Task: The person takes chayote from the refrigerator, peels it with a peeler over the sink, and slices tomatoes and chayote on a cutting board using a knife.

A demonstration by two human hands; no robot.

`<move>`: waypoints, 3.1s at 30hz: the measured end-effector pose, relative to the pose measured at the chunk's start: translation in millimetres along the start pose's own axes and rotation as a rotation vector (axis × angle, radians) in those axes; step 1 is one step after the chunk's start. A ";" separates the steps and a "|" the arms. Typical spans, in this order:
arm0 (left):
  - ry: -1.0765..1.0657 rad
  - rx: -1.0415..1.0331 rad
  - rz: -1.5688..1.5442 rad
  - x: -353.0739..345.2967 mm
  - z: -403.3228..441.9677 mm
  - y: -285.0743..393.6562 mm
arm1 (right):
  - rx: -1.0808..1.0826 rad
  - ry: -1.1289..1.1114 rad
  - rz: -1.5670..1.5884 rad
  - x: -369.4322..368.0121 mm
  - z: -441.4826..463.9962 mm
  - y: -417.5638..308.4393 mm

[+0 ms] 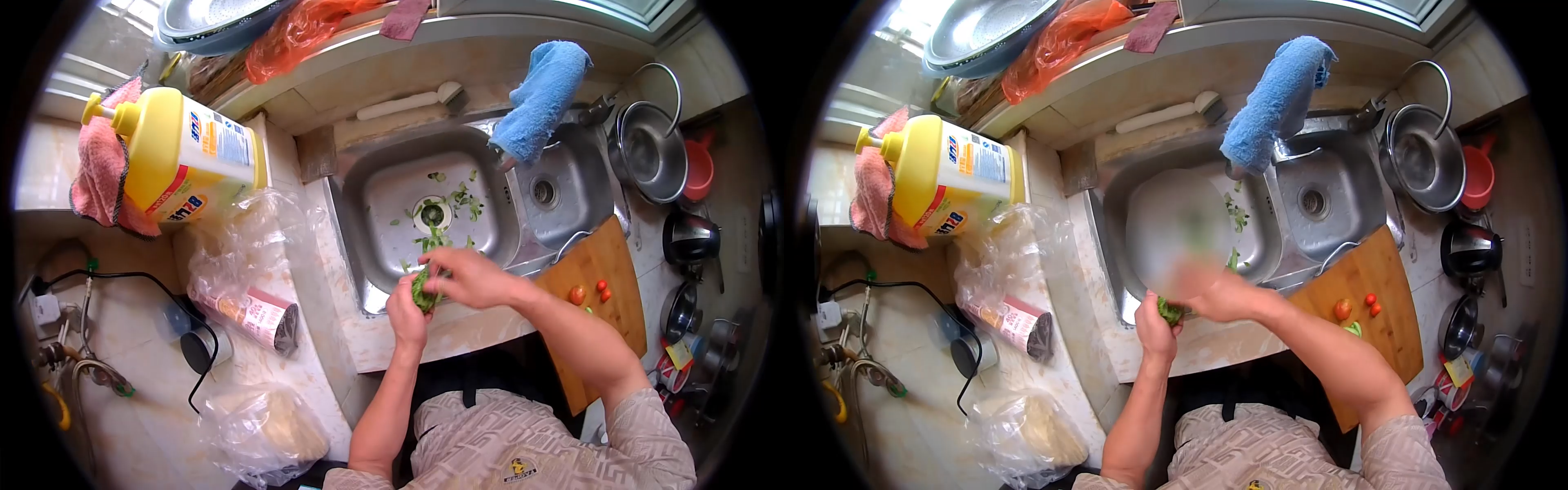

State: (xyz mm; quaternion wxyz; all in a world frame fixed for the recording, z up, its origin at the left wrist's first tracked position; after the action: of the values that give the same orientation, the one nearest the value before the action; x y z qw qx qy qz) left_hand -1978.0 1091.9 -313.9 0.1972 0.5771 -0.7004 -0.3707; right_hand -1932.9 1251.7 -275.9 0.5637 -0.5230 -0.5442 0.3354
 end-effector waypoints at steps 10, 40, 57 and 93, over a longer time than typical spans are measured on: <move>-0.064 0.298 -0.450 8.3 2.7 3.5 | -0.247 0.336 -0.336 31.0 14.3 37.4; -0.203 0.097 -0.147 -9.3 -1.8 -7.2 | -0.329 0.236 -0.036 56.8 14.0 35.6; -0.037 0.155 -0.227 -6.3 4.8 -15.1 | -0.341 0.173 -0.039 51.1 17.6 20.9; -0.138 0.378 -0.323 -0.5 15.1 0.3 | -0.068 0.329 -0.482 47.7 9.8 47.4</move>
State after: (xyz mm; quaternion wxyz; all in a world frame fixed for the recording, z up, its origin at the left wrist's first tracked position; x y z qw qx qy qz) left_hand -1988.7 1096.9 -323.3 -0.0243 0.6815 -0.6677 -0.2987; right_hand -1924.6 1309.9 -309.9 0.6898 -0.4447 -0.5651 0.0843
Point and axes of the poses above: each hand's wrist, its own z-axis towards the middle knuckle, its own x-axis out of the back of the hand, y = z × x, the point moved 2 cm from there along z, towards the middle knuckle, and after that the axes turned 9 degrees about y, right-handed, at the moved point
